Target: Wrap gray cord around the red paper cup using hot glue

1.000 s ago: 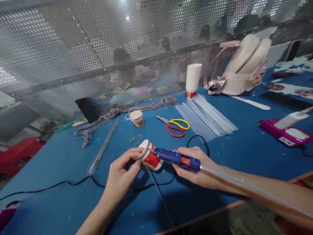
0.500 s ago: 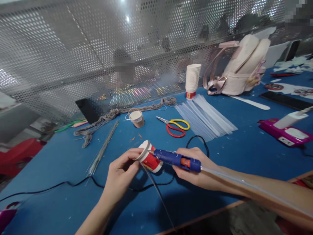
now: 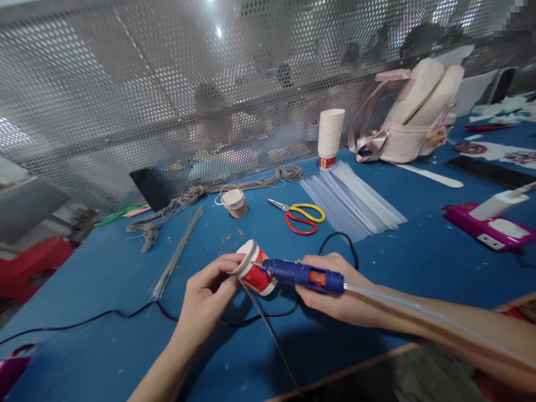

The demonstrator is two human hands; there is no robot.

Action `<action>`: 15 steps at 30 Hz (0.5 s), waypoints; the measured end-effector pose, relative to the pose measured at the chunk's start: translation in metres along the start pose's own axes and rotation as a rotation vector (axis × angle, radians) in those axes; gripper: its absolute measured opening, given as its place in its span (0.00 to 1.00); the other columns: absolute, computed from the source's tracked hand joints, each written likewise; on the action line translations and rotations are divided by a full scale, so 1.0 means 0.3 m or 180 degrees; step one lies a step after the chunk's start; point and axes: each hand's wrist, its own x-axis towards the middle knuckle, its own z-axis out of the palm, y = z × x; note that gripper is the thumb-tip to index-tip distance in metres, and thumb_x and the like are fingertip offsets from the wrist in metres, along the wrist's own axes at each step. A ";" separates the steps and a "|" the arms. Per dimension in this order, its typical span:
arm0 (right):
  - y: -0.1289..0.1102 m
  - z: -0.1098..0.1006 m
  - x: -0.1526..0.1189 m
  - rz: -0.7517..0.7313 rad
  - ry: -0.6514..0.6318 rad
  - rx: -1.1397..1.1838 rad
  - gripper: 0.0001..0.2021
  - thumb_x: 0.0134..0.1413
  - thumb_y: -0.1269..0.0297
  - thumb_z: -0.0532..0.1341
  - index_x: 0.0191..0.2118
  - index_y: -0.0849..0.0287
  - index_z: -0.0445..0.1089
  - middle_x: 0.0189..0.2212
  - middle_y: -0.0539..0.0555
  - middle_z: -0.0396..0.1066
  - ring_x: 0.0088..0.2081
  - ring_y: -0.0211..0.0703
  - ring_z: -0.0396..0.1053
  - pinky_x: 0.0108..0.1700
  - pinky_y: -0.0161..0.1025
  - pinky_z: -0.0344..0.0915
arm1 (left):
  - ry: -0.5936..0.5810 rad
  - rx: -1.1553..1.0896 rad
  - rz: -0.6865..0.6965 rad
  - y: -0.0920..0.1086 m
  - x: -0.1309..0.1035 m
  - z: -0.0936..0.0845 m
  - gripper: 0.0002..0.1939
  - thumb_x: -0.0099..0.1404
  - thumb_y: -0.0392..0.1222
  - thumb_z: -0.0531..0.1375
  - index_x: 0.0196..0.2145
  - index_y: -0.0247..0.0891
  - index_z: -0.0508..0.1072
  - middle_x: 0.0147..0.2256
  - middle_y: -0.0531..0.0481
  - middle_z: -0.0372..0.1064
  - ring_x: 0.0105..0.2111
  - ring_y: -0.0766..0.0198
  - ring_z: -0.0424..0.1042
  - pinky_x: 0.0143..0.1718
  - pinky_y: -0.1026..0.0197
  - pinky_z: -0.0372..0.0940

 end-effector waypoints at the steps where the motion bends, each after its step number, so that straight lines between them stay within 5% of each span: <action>1: -0.003 -0.001 0.000 0.0030 0.0012 0.0014 0.07 0.45 0.69 0.58 0.22 0.58 0.58 0.17 0.43 0.57 0.19 0.31 0.52 0.23 0.30 0.52 | -0.0007 -0.0005 -0.0003 0.000 0.000 0.000 0.05 0.57 0.35 0.59 0.26 0.38 0.75 0.36 0.48 0.77 0.37 0.60 0.75 0.39 0.63 0.68; 15: -0.010 -0.004 0.000 0.0139 0.0071 0.0227 0.08 0.44 0.67 0.57 0.21 0.57 0.57 0.17 0.44 0.55 0.19 0.31 0.51 0.22 0.31 0.51 | -0.0069 -0.0037 0.0074 -0.002 0.001 -0.006 0.06 0.57 0.33 0.59 0.25 0.39 0.74 0.35 0.49 0.78 0.36 0.61 0.75 0.39 0.63 0.68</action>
